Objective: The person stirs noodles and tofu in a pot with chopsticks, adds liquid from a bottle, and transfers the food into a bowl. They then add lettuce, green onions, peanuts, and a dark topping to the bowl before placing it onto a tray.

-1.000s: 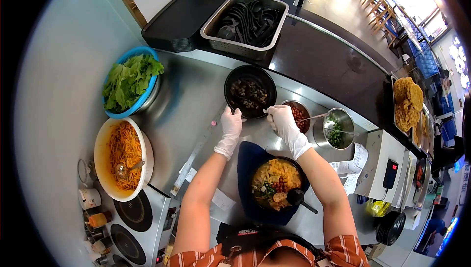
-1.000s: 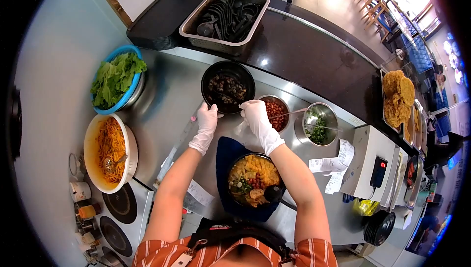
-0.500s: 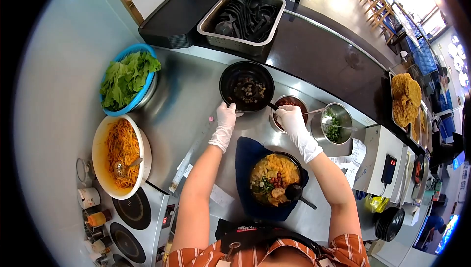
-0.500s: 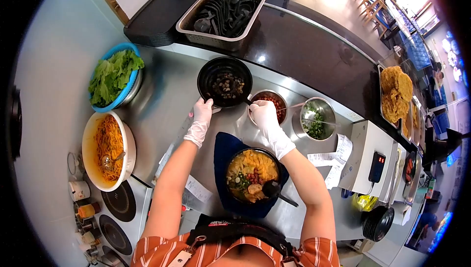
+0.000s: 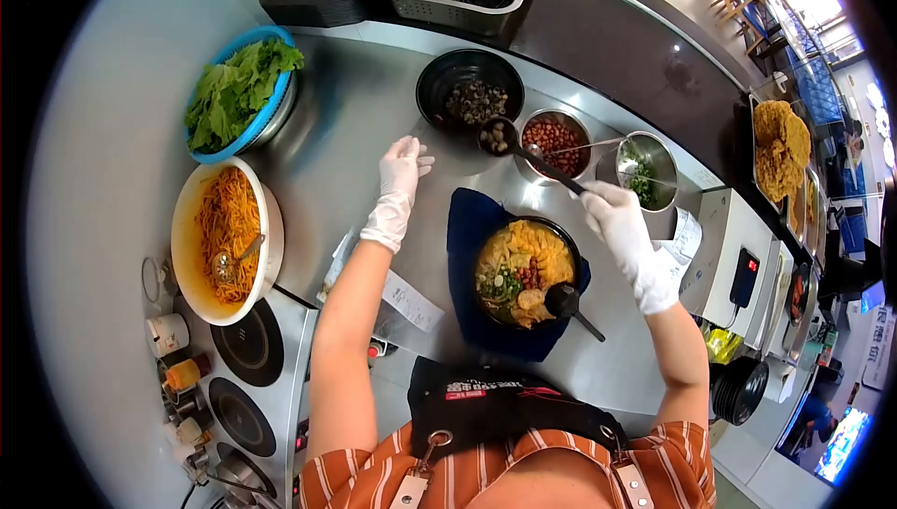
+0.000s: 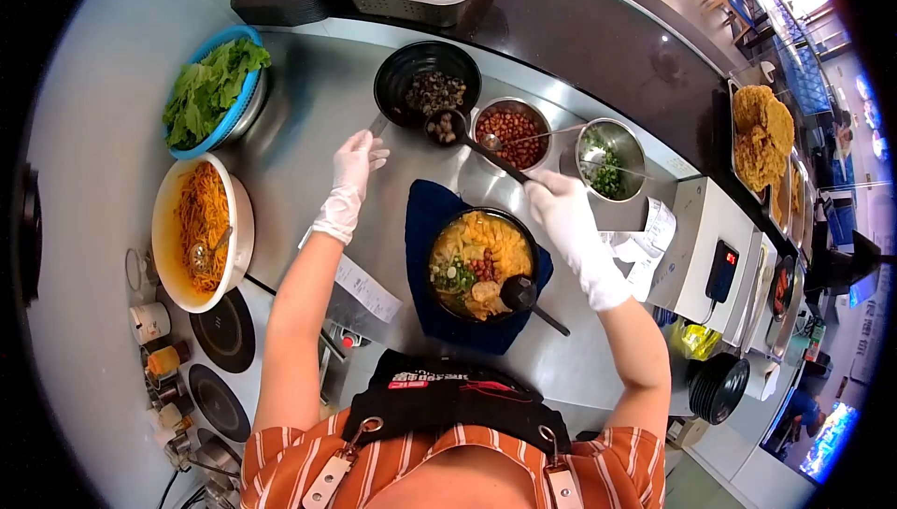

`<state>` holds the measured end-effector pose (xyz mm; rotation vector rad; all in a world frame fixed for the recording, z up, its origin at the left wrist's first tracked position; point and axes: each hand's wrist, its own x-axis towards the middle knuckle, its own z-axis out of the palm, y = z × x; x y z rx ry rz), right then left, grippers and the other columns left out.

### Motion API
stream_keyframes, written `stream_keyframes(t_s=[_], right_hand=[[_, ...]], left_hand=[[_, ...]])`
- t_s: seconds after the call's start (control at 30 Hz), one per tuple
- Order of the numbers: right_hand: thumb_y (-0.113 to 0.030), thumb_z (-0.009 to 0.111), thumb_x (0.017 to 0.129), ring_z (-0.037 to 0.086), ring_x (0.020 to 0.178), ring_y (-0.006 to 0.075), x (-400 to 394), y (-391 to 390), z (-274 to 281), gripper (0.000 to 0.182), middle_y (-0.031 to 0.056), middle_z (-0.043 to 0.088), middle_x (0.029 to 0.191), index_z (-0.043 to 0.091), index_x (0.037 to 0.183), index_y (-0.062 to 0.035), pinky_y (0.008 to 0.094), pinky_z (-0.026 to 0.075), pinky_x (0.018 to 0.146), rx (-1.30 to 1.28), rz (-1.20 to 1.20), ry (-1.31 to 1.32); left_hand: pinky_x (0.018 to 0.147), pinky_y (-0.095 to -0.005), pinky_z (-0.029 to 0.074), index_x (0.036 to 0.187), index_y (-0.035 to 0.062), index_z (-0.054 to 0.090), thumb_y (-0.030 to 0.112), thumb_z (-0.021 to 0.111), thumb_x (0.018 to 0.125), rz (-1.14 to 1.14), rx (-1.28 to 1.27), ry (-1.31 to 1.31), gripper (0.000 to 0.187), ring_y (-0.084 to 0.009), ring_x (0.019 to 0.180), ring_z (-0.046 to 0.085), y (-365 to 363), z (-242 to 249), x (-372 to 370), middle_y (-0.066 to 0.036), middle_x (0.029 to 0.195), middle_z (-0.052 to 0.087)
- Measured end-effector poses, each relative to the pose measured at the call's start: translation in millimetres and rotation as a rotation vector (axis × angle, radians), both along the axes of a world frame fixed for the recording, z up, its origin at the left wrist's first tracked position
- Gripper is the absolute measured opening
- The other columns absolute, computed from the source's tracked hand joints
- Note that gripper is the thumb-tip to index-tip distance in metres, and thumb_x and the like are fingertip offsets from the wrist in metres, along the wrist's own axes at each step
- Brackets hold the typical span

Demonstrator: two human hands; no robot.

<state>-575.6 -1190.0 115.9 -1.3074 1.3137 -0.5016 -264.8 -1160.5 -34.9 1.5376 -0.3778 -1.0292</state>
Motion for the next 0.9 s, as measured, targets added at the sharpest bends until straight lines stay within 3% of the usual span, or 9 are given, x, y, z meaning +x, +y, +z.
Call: stream_keyframes(t_s=[0.07, 0.17, 0.23, 0.33, 0.53, 0.67, 0.77, 0.8, 0.9], right_hand=[[-0.011, 0.053, 0.091, 0.033, 0.047, 0.0015, -22.0, 23.7, 8.2, 0.021, -0.0067, 0.043, 0.058, 0.065, 0.103, 0.0028, 0.0184, 0.022, 0.044, 0.004, 0.022, 0.004], [-0.008, 0.057, 0.09, 0.045, 0.054, 0.0068, -47.5, 60.9, 7.0, 0.024, -0.0021, 0.053, 0.062, 0.063, 0.108, 0.0068, 0.0232, 0.037, 0.05, 0.087, 0.027, 0.012], [-0.008, 0.059, 0.089, 0.053, 0.054, 0.0133, -59.5, 86.2, -14.1, 0.024, 0.0041, 0.059, 0.062, 0.063, 0.109, 0.0046, 0.0273, 0.043, 0.052, -0.386, 0.171, 0.038], [-0.008, 0.062, 0.083, 0.063, 0.056, 0.029, -65.2, 119.6, -17.5, 0.023, 0.0174, 0.06, 0.064, 0.064, 0.104, 0.0014, 0.0353, 0.05, 0.053, -0.675, 0.341, 0.434], [-0.004, 0.061, 0.08, 0.059, 0.052, 0.0301, -72.5, 134.8, -38.5, 0.03, 0.0121, 0.056, 0.06, 0.059, 0.11, 0.0016, 0.0387, 0.047, 0.05, -1.105, 0.539, 0.63], [-0.005, 0.06, 0.084, 0.063, 0.057, 0.0312, -62.6, 117.9, -28.9, 0.024, 0.0176, 0.06, 0.067, 0.062, 0.106, 0.0017, 0.0372, 0.05, 0.055, -0.833, 0.251, 0.411], [-0.008, 0.057, 0.089, 0.062, 0.065, 0.0182, -42.4, 81.3, -36.8, 0.022, 0.0123, 0.067, 0.075, 0.063, 0.106, 0.0037, 0.0278, 0.05, 0.068, -0.48, -0.006, 0.049], [-0.009, 0.056, 0.09, 0.055, 0.066, 0.0099, -30.6, 65.2, -34.9, 0.021, 0.0042, 0.063, 0.071, 0.064, 0.106, 0.003, 0.0252, 0.046, 0.063, -0.522, -0.007, 0.068], [-0.011, 0.055, 0.091, 0.044, 0.054, 0.0057, 23.6, 19.9, -28.8, 0.019, -0.0021, 0.052, 0.062, 0.065, 0.098, 0.0037, 0.0223, 0.034, 0.05, -0.17, -0.127, -0.151]], left_hand=[[0.069, -0.0283, 0.054, 0.124, -0.0029, 0.052, 0.023, 0.053, 0.098, -0.001, 0.001, -0.007, 0.037, -0.0194, 0.08, 0.066, 24.7, 3.0, 1.1, -0.014, 0.105, 0.064], [0.069, -0.0273, 0.054, 0.123, -0.0005, 0.054, 0.021, 0.052, 0.098, 0.004, 0.013, -0.025, 0.033, -0.0176, 0.08, 0.066, 63.7, 9.3, -5.5, -0.012, 0.103, 0.065], [0.065, -0.0259, 0.053, 0.124, -0.0013, 0.053, 0.02, 0.051, 0.099, 0.004, 0.026, -0.007, 0.033, -0.0169, 0.076, 0.066, 87.6, 9.5, -10.1, -0.013, 0.101, 0.065], [0.065, -0.0255, 0.053, 0.123, -0.0011, 0.053, 0.02, 0.051, 0.099, -0.004, 0.05, 0.014, 0.032, -0.0166, 0.077, 0.066, 119.4, 9.7, -19.7, -0.013, 0.102, 0.066], [0.071, -0.0266, 0.053, 0.123, 0.0001, 0.054, 0.023, 0.05, 0.099, -0.022, 0.098, 0.017, 0.033, -0.017, 0.083, 0.066, 155.7, 5.9, -27.0, -0.012, 0.105, 0.066], [0.069, -0.0267, 0.053, 0.122, 0.0005, 0.055, 0.022, 0.05, 0.099, 0.005, 0.094, 0.029, 0.032, -0.0167, 0.081, 0.066, 161.3, 5.3, -26.3, -0.012, 0.103, 0.066], [0.063, -0.0243, 0.053, 0.12, 0.0, 0.055, 0.016, 0.052, 0.098, 0.034, 0.067, -0.007, 0.027, -0.0141, 0.073, 0.065, 152.9, 0.9, -15.8, -0.009, 0.093, 0.065], [0.061, -0.0234, 0.051, 0.118, 0.0003, 0.057, 0.015, 0.056, 0.096, 0.047, 0.031, -0.034, 0.026, -0.0118, 0.069, 0.062, 146.4, -3.2, -9.8, -0.006, 0.087, 0.063], [0.059, -0.0218, 0.049, 0.115, 0.0017, 0.058, 0.014, 0.058, 0.094, 0.022, -0.051, -0.213, 0.024, -0.0095, 0.064, 0.059, 111.8, 15.9, 10.6, -0.004, 0.085, 0.063]])
